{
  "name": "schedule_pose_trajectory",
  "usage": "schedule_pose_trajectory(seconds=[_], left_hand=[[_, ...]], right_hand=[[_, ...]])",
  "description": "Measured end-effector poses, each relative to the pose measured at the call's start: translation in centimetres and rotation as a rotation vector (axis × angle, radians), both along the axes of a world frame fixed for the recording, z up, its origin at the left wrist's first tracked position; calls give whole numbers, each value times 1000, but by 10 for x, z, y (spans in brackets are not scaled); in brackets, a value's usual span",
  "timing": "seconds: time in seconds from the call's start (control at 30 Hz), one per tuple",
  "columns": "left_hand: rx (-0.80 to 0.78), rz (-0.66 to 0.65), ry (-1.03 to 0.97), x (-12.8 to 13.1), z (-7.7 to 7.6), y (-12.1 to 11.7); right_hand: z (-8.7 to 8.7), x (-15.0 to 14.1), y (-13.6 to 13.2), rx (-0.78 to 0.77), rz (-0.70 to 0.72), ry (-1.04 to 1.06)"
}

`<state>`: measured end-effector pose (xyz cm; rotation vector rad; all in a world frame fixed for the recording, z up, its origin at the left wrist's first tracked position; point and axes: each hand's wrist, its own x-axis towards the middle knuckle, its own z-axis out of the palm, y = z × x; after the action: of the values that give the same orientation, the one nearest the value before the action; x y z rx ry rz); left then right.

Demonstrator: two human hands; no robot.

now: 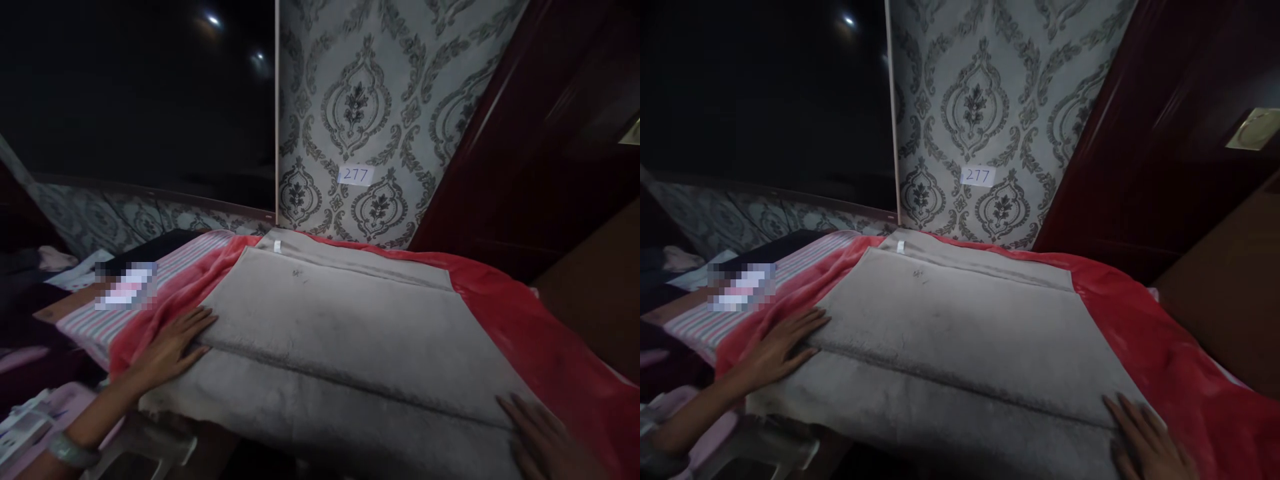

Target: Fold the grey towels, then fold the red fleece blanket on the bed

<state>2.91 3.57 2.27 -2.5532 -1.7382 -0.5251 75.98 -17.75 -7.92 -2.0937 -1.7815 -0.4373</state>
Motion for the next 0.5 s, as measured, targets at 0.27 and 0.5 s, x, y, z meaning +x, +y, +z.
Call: schedule_pose_trajectory(seconds=[0.27, 0.5], left_hand=[[-58, 18, -19, 6, 1, 14], [30, -23, -105, -14, 11, 12]], right_hand=[[36, -39, 26, -10, 107, -54], [60, -18, 2, 35, 177, 33]])
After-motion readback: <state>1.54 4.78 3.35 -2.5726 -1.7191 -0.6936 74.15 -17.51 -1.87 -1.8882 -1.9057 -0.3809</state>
